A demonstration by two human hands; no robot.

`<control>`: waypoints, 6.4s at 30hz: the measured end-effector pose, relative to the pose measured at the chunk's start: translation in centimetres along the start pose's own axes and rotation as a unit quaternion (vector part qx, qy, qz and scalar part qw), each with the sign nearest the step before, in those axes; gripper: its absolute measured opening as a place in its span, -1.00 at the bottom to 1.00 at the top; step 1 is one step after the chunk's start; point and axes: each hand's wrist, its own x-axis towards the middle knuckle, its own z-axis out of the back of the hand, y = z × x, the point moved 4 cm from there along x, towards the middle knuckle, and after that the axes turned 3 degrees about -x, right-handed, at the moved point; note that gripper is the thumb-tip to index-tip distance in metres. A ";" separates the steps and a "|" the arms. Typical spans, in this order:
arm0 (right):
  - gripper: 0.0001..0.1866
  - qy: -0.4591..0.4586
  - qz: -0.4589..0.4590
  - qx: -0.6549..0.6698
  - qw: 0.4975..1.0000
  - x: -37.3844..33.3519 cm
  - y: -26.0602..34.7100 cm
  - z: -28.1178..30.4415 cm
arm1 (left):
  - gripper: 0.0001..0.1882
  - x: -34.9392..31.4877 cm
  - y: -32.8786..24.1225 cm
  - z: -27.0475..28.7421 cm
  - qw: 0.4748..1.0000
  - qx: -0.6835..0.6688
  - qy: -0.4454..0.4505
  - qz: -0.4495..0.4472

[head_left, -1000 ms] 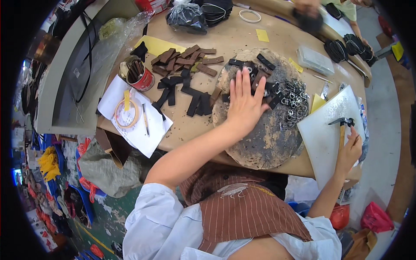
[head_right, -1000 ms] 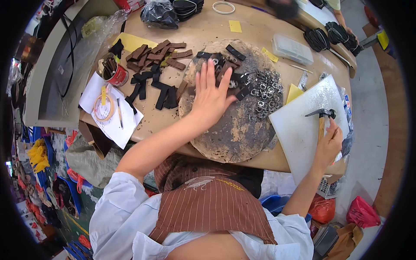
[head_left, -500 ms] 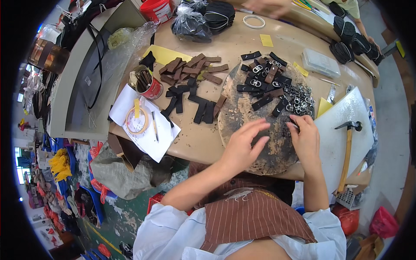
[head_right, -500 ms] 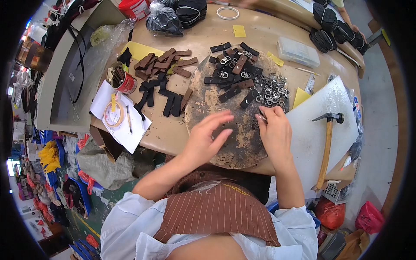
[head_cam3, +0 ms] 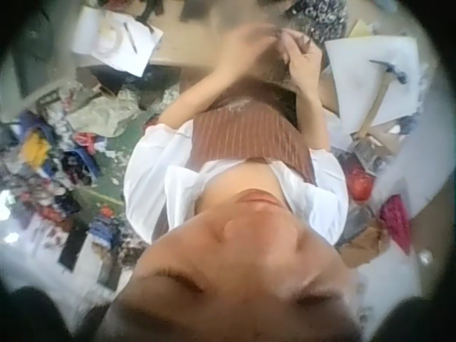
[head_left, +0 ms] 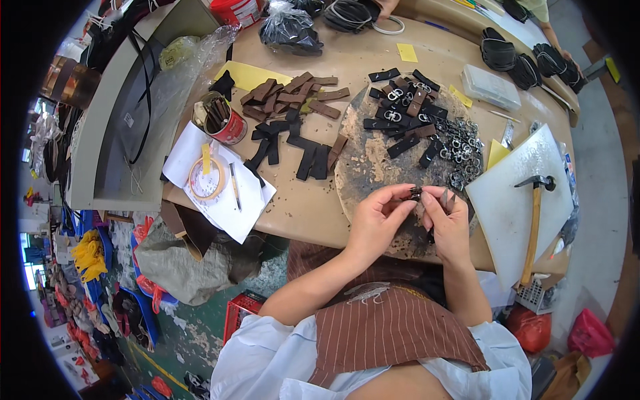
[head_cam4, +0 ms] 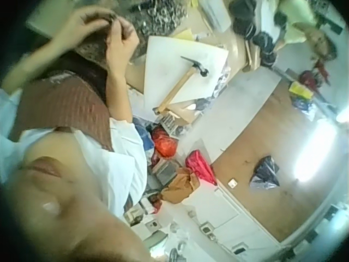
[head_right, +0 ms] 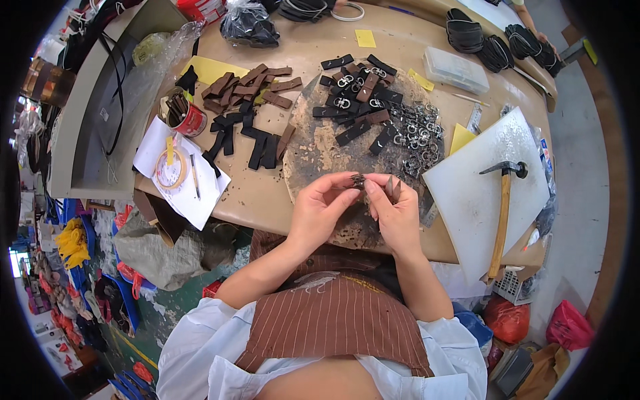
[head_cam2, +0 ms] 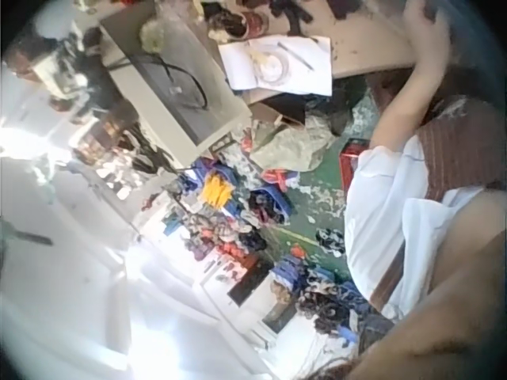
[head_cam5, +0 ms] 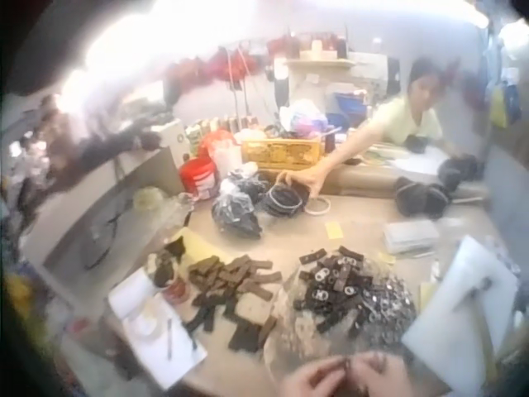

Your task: The person assembles small leather belt segments by hand, attaching metal hardware such as buckles and rings. They repeatedly pick up a leather strip, thread a metal piece through it, and fold the leather to secure the hardware. The finished components are placed on a pile on the workbench.

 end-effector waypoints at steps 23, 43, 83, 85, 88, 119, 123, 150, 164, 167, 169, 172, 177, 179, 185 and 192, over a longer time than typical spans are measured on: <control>-0.82 0.087 0.016 -0.070 0.994 -0.7 1.3 0.5 | -0.81 -1.6 -2.2 1.2 0.996 -0.048 0.013 0.071; -0.82 0.146 0.449 -0.295 0.831 -2.1 5.1 0.1 | -0.91 -2.6 -3.7 0.2 0.988 -0.046 0.073 0.125; -0.90 0.275 0.036 0.082 0.957 -2.3 2.4 -0.9 | -0.57 -3.2 -1.6 0.3 0.919 -0.229 0.112 0.301; -0.87 0.242 0.051 0.064 0.967 -1.7 1.6 -0.1 | -0.70 -2.1 -1.8 1.8 0.961 -0.159 0.083 0.210; -0.87 0.159 0.072 -0.016 0.985 -1.4 1.7 0.2 | -0.80 1.0 -3.7 8.0 0.957 0.247 -0.123 -0.088; -0.84 0.122 0.044 -0.072 0.989 -2.5 2.8 0.4 | -0.76 1.4 -7.2 5.0 0.863 0.467 0.015 -0.191; -0.87 0.096 0.040 -0.151 0.983 -2.5 2.2 0.9 | -0.68 1.3 -5.5 2.2 0.779 0.550 0.135 -0.268; -0.82 0.215 0.149 -0.001 0.965 -3.4 5.6 -0.2 | -0.79 -1.7 -3.4 0.4 0.997 -0.069 0.036 0.021; -0.83 0.158 0.168 -0.010 0.973 -2.7 4.3 0.2 | -0.74 -3.6 -5.7 -0.6 0.998 -0.029 0.054 0.025; -0.83 0.150 0.170 -0.002 0.974 -2.7 4.4 0.2 | -0.72 -3.8 -6.2 -0.7 0.997 0.046 0.054 0.003; -0.82 0.129 0.138 0.010 0.982 -2.6 4.2 0.0 | -0.71 -4.1 -6.1 -0.7 0.994 0.089 0.052 -0.023; -0.82 0.111 0.117 -0.005 0.987 -2.5 3.6 -0.1 | -0.69 -4.3 -5.5 -0.7 0.996 0.077 0.042 -0.031; -0.83 0.120 0.121 -0.058 0.984 -2.5 3.3 0.2 | -0.72 -4.2 -5.0 -0.8 0.998 0.002 0.046 0.046; -0.84 0.125 0.151 -0.070 0.978 -2.5 3.5 0.2 | -0.73 -4.3 -4.3 -0.6 0.998 -0.018 0.041 0.043; -0.85 0.122 0.107 -0.015 0.987 -2.7 3.3 0.0 | -0.73 -4.7 -4.2 -0.4 0.998 -0.024 0.047 0.036; -0.65 0.107 0.040 0.034 0.993 -2.9 3.5 -0.6 | -0.66 -4.7 -4.9 -0.7 0.991 0.092 0.083 -0.054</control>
